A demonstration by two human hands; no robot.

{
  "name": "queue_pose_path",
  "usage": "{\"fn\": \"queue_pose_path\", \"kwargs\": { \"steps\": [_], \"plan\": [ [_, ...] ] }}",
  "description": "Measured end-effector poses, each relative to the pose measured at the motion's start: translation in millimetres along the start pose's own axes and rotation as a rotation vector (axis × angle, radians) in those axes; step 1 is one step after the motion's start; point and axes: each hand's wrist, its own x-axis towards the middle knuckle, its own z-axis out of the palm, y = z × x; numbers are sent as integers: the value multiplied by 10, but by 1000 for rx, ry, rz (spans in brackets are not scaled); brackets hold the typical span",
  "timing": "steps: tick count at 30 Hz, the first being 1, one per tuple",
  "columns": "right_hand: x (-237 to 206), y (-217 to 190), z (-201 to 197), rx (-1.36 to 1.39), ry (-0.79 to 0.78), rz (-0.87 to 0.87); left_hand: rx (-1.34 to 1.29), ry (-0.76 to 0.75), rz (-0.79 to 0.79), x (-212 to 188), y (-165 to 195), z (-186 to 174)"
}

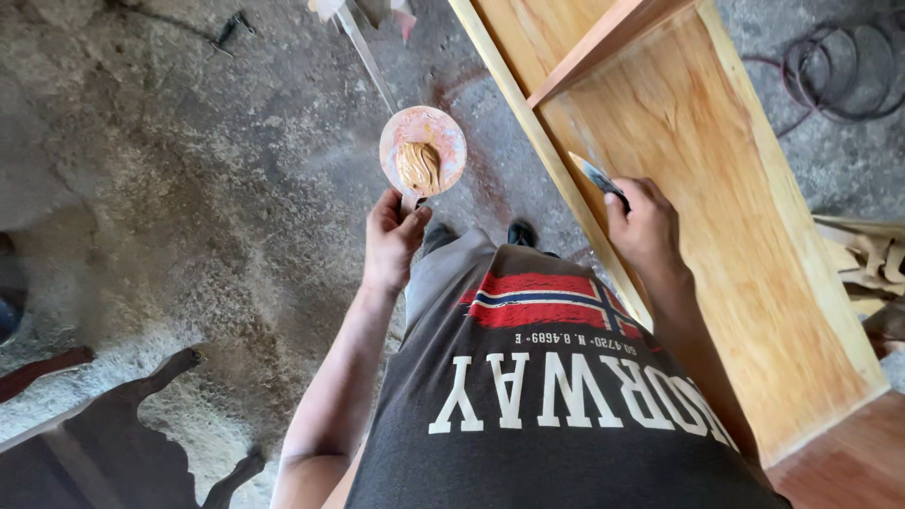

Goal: The person holds a bowl of wood filler in one hand and uses a small spatula to scoop filler and press it into seams and gaps on a wooden shelf unit. They work along the edges and corners of the furniture, spreading filler over visible joints and moving to new sections as they finish each one.

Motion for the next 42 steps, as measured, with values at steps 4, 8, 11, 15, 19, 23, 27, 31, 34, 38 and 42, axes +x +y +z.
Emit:
{"fn": "queue_pose_path", "kwargs": {
  "steps": [4, 8, 11, 15, 19, 23, 27, 31, 34, 38, 42],
  "plan": [
    [115, -139, -409, -59, -4, -69, 155, 84, 85, 11, 10, 231],
    [218, -463, -706, 44, 29, -120, 197, 75, 107, -49, 82, 452],
    [288, -816, -862, 27, 15, -198, 207, 20, 243, -105, 194, 642],
    [364, -1221, -983, 24, 29, -353, 219, -28, 307, -200, 366, 883],
    [433, -1432, -1032, 18, 56, -445, 261, -49, 305, -328, 500, 1040],
    [456, -1480, -1052, -27, 66, -477, 265, -94, 319, -372, 616, 1145],
    [409, -1457, -1008, 17, 100, -465, 347, -113, 361, -347, 700, 1228],
    [366, -1371, -999, 141, 51, -403, 380, -118, 353, -279, 719, 1307],
    [376, -1244, -1118, 436, 174, -277, 278, -155, 335, -187, 720, 1340],
    [435, -1017, -1365, 341, 437, -262, 221, -191, 236, -93, 747, 1303],
    [583, -775, -1419, 328, 549, -215, 205, -221, 185, -116, 776, 1291]
  ]
}}
